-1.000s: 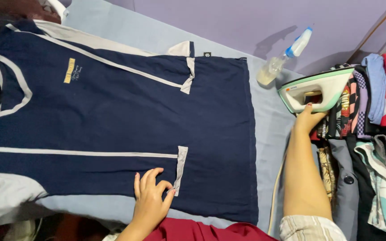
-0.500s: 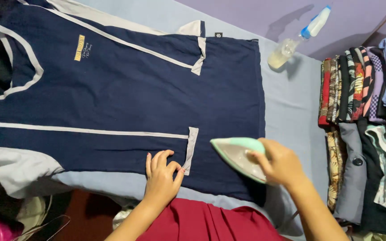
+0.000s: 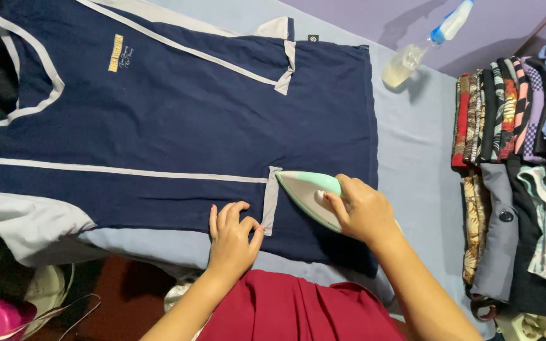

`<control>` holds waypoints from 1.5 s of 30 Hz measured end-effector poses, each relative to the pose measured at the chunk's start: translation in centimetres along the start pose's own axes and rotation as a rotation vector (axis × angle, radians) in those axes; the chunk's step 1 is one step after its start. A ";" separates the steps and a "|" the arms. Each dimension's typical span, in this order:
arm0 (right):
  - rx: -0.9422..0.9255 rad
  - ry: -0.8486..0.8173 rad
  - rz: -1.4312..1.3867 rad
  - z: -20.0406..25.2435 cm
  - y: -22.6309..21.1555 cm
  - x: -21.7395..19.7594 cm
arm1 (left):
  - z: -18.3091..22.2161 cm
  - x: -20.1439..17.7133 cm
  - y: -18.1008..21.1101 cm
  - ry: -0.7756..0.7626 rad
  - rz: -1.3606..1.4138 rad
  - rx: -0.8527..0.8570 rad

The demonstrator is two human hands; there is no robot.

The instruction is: The recorder irons a blue and grey shirt on a padded surface using an iron and spray bottle.

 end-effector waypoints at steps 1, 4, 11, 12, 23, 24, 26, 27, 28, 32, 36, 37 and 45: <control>0.011 -0.007 -0.015 0.2 0.4 -0.1 | -0.1 0.0 0.0 0.008 -0.004 0.005; 0.111 -0.013 0.016 1.4 1.4 -0.7 | 0.0 0.0 -0.2 0.002 0.007 -0.001; 0.050 -0.010 -0.038 1.9 -3.6 -0.3 | 0.1 -0.1 -0.3 -0.001 0.051 0.027; 0.031 0.007 0.002 1.7 -3.9 0.2 | 0.2 0.0 -0.4 -0.010 0.052 0.025; -0.001 0.031 0.041 2.1 -4.7 0.6 | 0.1 -0.3 -0.4 -0.012 0.070 0.036; 0.033 0.021 0.049 2.6 -4.3 0.7 | 0.0 -0.5 -0.3 -0.007 0.075 0.047; 0.073 0.010 0.060 3.0 -3.9 0.8 | -0.2 -0.7 -0.2 -0.008 0.084 0.059; 0.057 0.045 0.064 2.9 -3.9 0.6 | -0.3 -0.7 0.0 -0.019 0.059 0.076; 0.041 0.080 0.068 2.8 -4.0 0.3 | -0.5 -0.8 0.2 -0.030 0.035 0.093; 0.105 0.093 0.045 1.4 -3.2 0.3 | -4.0 -0.8 -4.6 -0.092 0.071 -0.068; 0.091 0.010 0.081 1.0 -3.1 1.2 | -10.4 -5.3 -8.0 0.216 -0.267 -0.002; 0.048 0.036 0.077 0.8 -3.3 1.0 | -12.4 -6.2 -9.1 0.297 -0.392 0.002; 0.033 0.059 0.092 -0.2 -3.0 0.8 | -15.4 -3.4 -14.2 0.198 -0.302 -0.006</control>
Point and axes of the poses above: each hand's wrist, its own z-axis away from the middle knuckle, its own x-axis out of the palm, y = z × x, the point moved 9 cm from there along -z, towards the middle knuckle, and after that the axes turned 1 degree about z, right-handed, at the moved point
